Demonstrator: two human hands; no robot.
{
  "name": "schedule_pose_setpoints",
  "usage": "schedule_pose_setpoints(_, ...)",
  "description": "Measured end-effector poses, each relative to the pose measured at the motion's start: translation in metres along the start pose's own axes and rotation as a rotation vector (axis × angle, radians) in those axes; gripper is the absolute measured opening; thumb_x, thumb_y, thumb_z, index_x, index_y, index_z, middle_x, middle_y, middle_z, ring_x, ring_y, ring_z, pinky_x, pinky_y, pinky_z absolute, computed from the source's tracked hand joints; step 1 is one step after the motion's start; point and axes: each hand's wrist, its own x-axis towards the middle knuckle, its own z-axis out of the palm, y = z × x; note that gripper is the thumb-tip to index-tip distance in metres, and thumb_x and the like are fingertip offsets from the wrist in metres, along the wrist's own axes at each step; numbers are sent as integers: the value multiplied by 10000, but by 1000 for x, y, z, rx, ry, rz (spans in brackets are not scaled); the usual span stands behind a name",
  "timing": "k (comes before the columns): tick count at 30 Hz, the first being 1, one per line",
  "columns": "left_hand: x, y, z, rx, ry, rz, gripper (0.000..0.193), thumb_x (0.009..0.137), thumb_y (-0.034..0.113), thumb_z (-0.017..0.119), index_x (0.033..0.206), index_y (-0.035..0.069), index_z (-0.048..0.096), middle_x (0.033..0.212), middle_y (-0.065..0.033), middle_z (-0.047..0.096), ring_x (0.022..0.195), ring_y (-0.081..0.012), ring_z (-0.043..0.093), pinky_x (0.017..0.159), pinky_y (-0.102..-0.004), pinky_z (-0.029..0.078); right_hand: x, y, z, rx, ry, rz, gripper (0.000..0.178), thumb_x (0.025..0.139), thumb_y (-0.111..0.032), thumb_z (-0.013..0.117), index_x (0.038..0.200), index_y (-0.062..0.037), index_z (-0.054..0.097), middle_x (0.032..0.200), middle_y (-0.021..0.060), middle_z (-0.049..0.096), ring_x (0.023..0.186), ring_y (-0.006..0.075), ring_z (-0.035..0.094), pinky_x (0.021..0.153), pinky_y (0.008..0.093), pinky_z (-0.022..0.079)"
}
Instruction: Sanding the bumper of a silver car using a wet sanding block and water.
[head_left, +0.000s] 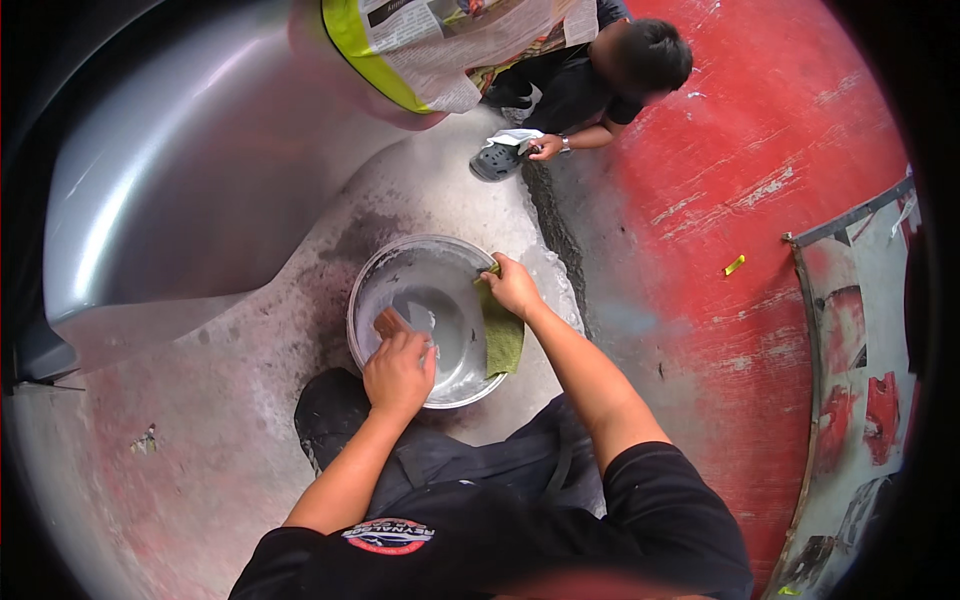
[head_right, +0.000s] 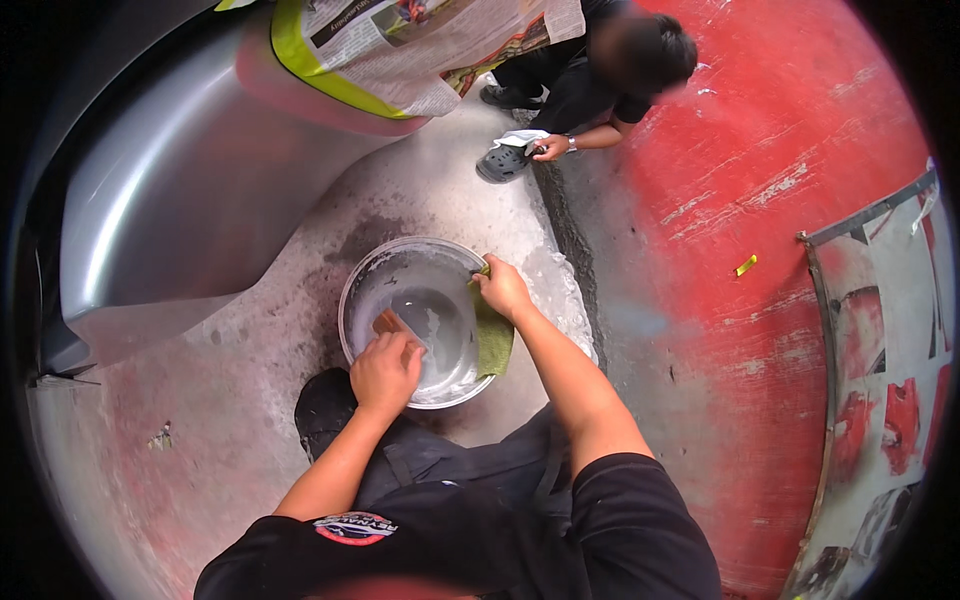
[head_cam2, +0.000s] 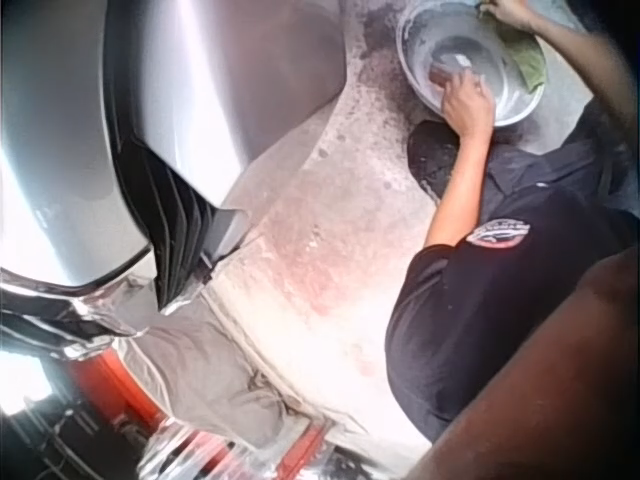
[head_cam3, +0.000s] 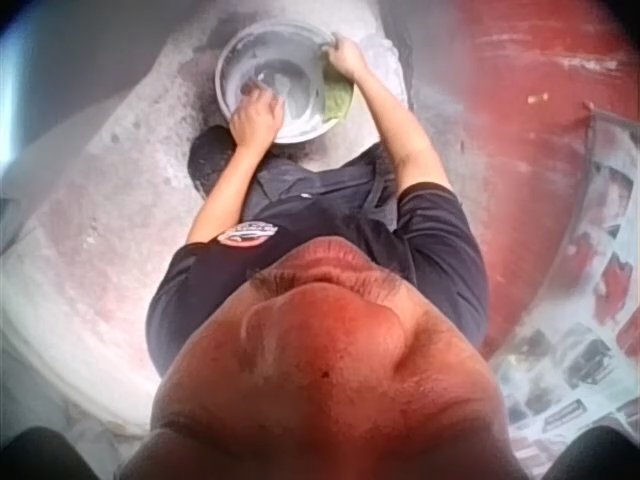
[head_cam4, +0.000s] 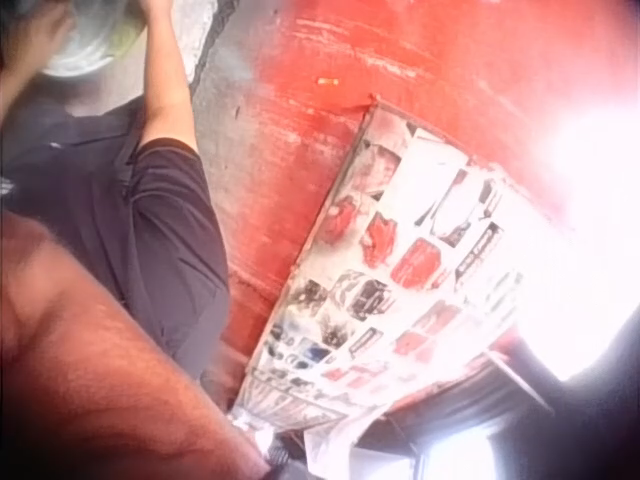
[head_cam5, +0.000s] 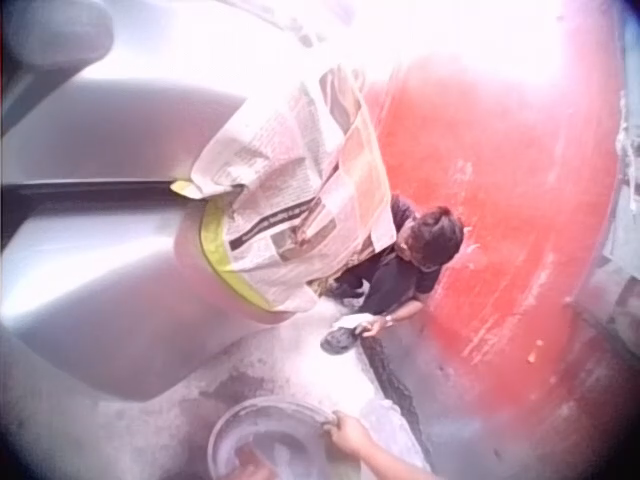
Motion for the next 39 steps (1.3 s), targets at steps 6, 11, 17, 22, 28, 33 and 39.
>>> schedule_pose_setpoints(6,-5,-6,6,-127,356,88,395,700,147,788,1037,119,582,1212,-140,452,897,-273,597,773,-391,497,-4,-6,0,-122,28,-26,343,857,-221,629,1131,-31,549,960,253,651,961,417,612,828,471,477)
schedule_pose_setpoints(11,-7,-11,11,-220,383,51,487,633,140,843,1025,116,555,1245,-151,438,1019,-307,554,843,-428,474,-6,-10,-1,-170,17,-41,309,860,-211,619,1090,-23,533,956,258,648,949,433,607,809,495,473)
schedule_pose_setpoints(17,-6,-9,5,-144,270,39,375,682,169,809,958,96,567,1187,-140,478,992,-315,570,797,-411,500,-7,-12,0,-189,20,-48,306,859,-213,622,1079,-21,530,958,259,647,952,436,604,812,497,471)
schedule_pose_setpoints(22,1,-4,6,-79,229,108,249,721,192,771,814,98,561,1098,-107,546,959,-301,573,763,-395,502,-5,-5,-5,-169,49,-61,331,862,-230,637,1095,-18,536,936,267,649,939,441,605,796,491,473)
schedule_pose_setpoints(28,2,-6,3,-73,200,116,207,727,197,766,786,126,581,1041,-63,577,932,-281,577,729,-398,495,-7,-10,-4,-161,41,-68,334,863,-230,634,1111,-28,540,938,249,656,935,428,612,792,487,479)
schedule_pose_setpoints(33,2,-4,-2,-101,156,100,199,776,282,744,800,126,624,1027,-70,584,933,-288,577,738,-399,485,-4,-4,3,-135,58,-69,328,860,-215,634,1117,-33,543,939,239,657,929,423,615,795,489,482)
schedule_pose_setpoints(39,1,0,-8,-179,124,68,208,781,282,744,860,118,643,1056,-88,594,945,-302,586,747,-397,490,-3,-3,3,-126,2,-63,274,866,-202,619,1056,-24,536,943,240,652,941,426,611,805,489,478)
